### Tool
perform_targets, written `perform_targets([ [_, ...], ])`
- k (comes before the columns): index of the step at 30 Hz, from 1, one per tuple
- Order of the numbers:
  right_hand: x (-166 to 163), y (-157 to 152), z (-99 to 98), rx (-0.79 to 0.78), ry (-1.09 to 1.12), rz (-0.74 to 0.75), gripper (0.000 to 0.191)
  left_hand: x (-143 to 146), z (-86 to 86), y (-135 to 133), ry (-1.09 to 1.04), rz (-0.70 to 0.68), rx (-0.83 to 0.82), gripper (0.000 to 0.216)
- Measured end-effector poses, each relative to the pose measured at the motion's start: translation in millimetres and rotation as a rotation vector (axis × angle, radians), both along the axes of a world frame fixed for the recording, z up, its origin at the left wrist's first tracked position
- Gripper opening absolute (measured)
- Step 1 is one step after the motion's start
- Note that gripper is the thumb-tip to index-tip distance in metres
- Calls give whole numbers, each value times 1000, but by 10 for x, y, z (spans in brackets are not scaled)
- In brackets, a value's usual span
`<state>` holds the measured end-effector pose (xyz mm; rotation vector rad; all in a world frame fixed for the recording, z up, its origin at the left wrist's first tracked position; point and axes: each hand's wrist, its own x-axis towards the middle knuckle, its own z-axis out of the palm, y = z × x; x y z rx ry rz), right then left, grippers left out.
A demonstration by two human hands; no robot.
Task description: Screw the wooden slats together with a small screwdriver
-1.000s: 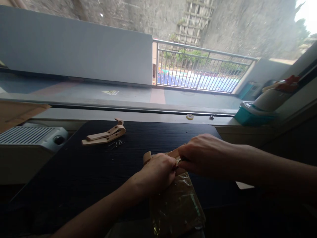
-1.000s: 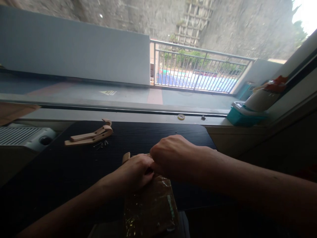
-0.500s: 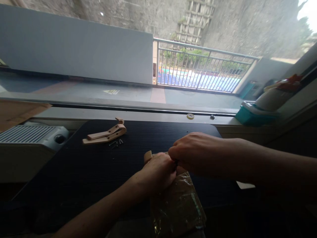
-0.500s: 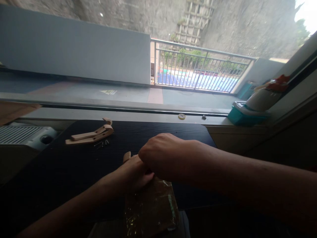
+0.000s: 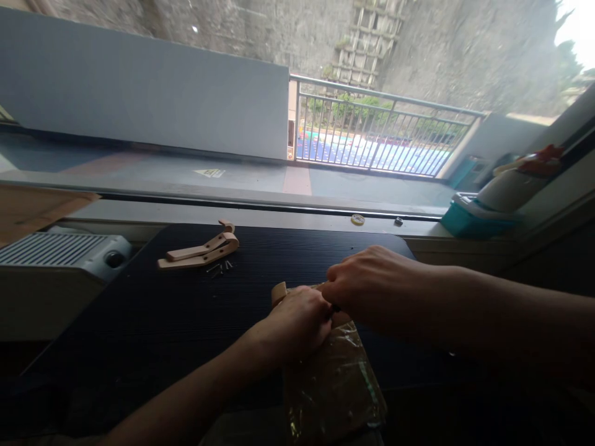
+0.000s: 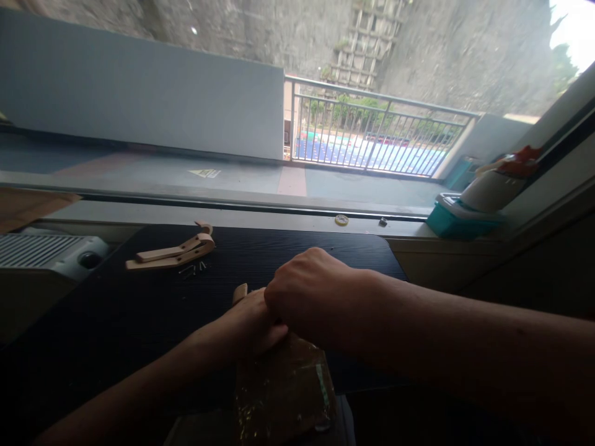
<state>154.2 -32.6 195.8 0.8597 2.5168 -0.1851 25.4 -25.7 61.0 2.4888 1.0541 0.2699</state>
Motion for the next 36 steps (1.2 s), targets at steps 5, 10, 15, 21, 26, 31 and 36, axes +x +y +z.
perform_targets([
  [5,65,42,-78,-47,86,-57,17,3,-50,9,-9,10,-43,14],
  [10,160,69,-108,39,7,-243,28,3,-11,15,-10,7,-85,14],
  [15,153,70,-116,71,4,-216,23,-12,135,-5,-21,-10,-132,20],
  [21,135,54,-122,72,24,-160,18,-21,237,-42,-31,40,-118,26],
  [26,144,43,-114,80,47,-149,16,-72,289,-76,-50,59,-3,23],
  [31,99,15,-80,71,25,-134,17,-150,263,-190,44,39,100,19],
  [36,30,14,-55,58,-11,-110,16,-136,172,-218,89,31,133,13],
])
